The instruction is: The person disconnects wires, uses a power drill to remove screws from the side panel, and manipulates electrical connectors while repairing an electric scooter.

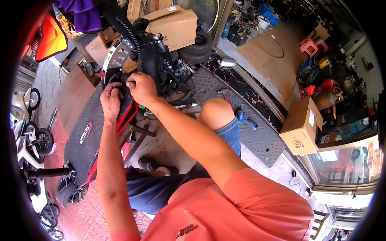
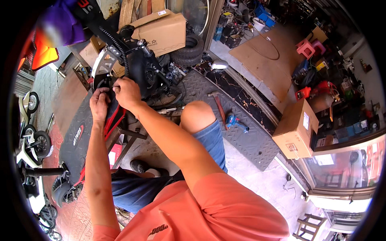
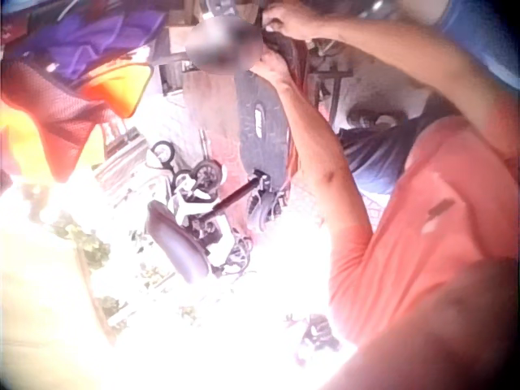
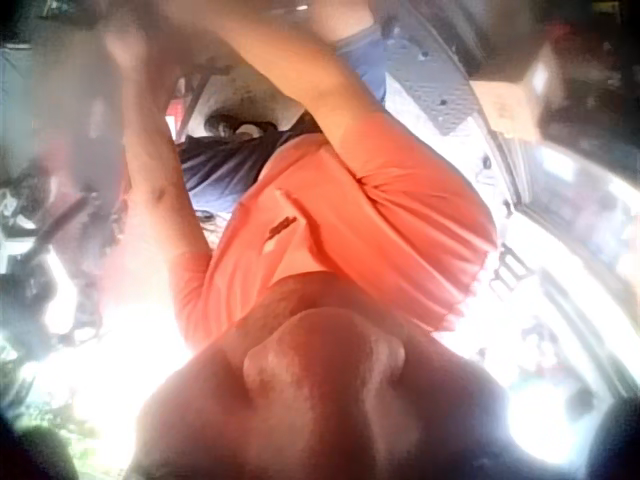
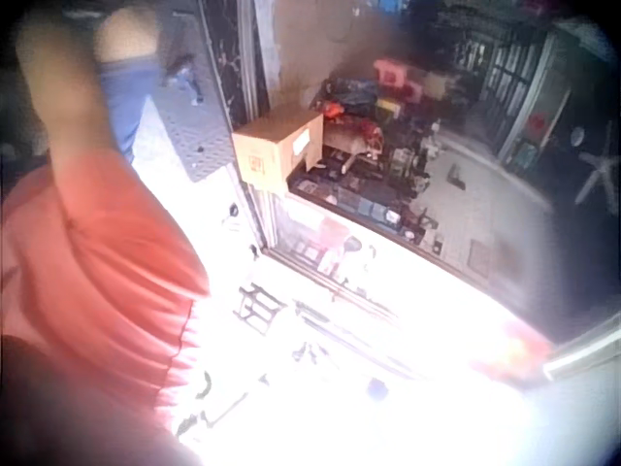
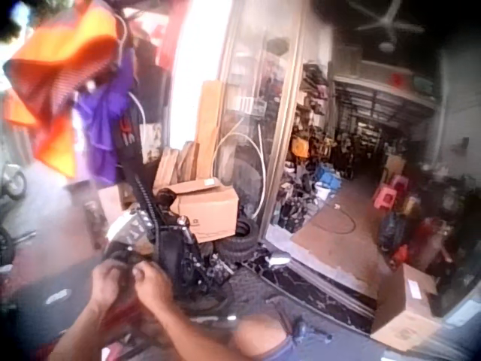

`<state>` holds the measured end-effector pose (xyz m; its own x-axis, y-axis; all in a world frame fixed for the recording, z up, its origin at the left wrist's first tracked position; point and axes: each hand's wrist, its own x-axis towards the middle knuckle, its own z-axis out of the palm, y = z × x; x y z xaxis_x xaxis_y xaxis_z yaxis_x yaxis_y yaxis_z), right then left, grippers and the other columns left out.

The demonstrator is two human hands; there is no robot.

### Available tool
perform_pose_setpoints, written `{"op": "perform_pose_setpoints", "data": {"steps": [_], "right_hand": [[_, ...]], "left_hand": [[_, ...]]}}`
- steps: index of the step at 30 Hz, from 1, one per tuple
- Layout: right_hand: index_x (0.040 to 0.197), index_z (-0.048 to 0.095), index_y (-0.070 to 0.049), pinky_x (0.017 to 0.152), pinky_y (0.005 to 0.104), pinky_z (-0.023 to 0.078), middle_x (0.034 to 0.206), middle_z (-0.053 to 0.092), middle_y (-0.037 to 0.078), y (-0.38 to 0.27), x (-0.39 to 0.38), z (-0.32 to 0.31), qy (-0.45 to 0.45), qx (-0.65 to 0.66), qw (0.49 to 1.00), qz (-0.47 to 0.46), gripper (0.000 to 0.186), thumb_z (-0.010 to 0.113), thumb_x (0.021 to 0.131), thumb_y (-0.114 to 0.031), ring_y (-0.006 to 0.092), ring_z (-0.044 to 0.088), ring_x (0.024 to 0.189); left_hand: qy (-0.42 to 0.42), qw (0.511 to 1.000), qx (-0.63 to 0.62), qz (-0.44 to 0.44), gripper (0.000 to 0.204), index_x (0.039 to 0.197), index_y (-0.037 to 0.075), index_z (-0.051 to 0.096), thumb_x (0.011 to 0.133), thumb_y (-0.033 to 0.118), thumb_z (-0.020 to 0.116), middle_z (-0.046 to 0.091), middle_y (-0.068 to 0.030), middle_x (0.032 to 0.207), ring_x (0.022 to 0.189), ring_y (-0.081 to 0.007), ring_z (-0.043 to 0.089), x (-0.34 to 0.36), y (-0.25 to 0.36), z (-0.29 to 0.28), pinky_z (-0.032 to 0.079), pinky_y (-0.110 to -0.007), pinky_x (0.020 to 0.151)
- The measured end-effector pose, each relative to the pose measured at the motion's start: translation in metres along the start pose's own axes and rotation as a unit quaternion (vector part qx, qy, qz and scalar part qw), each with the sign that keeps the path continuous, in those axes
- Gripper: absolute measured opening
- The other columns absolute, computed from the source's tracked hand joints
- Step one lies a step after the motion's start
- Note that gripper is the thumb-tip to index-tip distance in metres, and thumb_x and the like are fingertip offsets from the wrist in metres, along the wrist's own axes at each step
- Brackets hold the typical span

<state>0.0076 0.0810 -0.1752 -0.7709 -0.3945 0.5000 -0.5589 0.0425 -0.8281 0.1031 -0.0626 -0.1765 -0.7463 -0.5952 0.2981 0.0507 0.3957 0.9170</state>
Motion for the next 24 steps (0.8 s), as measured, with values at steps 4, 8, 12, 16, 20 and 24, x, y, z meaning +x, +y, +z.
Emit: {"op": "perform_pose_setpoints", "data": {"steps": [4,8,12,16,20,24], "right_hand": [[0.093,0.074,-0.005,0.081,0.0493,0.057,0.095,0.073,0.015,0.001,-0.001,-0.001,0.021,0.074,0.997,0.009,0.004,0.075,0.09,-0.007,0.0397,0.072,0.093],[0.094,0.072,-0.002,0.074,0.0465,0.056,0.09,0.071,0.016,0.013,-0.01,0.004,0.071,0.114,0.99,-0.045,0.006,0.074,0.09,0.0,0.0399,0.071,0.085],[0.093,0.068,-0.002,0.074,0.0497,0.055,0.091,0.068,0.016,0.015,-0.003,-0.006,-0.009,0.132,0.986,-0.102,0.007,0.073,0.089,0.001,0.0426,0.069,0.085],[0.093,0.067,-0.002,0.074,0.0503,0.055,0.091,0.068,0.016,0.012,-0.004,0.005,0.06,0.142,0.986,-0.059,0.008,0.073,0.088,0.001,0.0421,0.07,0.086],[0.092,0.064,-0.005,0.077,0.0545,0.055,0.093,0.067,0.015,0.009,-0.004,0.004,0.057,0.107,0.991,-0.057,0.01,0.073,0.089,-0.003,0.0425,0.069,0.089],[0.093,0.065,-0.005,0.075,0.0533,0.056,0.094,0.069,0.015,0.004,0.002,0.002,0.025,0.034,0.995,-0.089,0.009,0.073,0.089,-0.002,0.0417,0.07,0.087]], "left_hand": [[-0.018,1.0,-0.018,-0.015,0.026,0.108,0.002,0.074,0.104,0.007,0.048,0.065,-0.0006,0.075,0.062,-0.0068,0.053,-0.003,0.0,0.001,0.043,-0.024,0.057],[-0.027,0.999,-0.023,-0.027,0.025,0.107,0.003,0.072,0.102,0.006,0.048,0.066,-0.0007,0.076,0.06,-0.0068,0.051,-0.009,0.002,0.004,0.042,-0.023,0.056],[-0.021,0.999,0.01,-0.04,0.025,0.106,0.003,0.071,0.1,0.004,0.046,0.065,-0.0016,0.078,0.062,-0.0075,0.051,-0.013,0.009,-0.002,0.043,-0.024,0.059],[-0.012,1.0,-0.009,-0.019,0.024,0.101,0.003,0.067,0.097,-0.001,0.044,0.068,-0.004,0.085,0.069,-0.0089,0.055,-0.015,0.0,-0.003,0.046,-0.025,0.064],[0.051,0.993,-0.1,-0.042,0.026,0.1,0.004,0.064,0.096,-0.009,0.042,0.072,-0.0085,0.098,0.077,-0.0143,0.062,-0.03,0.004,-0.003,0.052,-0.027,0.072],[0.061,0.941,-0.288,-0.166,0.024,0.109,0.004,0.06,0.101,-0.008,0.04,0.073,-0.0219,0.122,0.098,-0.0292,0.074,-0.046,0.013,-0.022,0.063,-0.04,0.088]]}}
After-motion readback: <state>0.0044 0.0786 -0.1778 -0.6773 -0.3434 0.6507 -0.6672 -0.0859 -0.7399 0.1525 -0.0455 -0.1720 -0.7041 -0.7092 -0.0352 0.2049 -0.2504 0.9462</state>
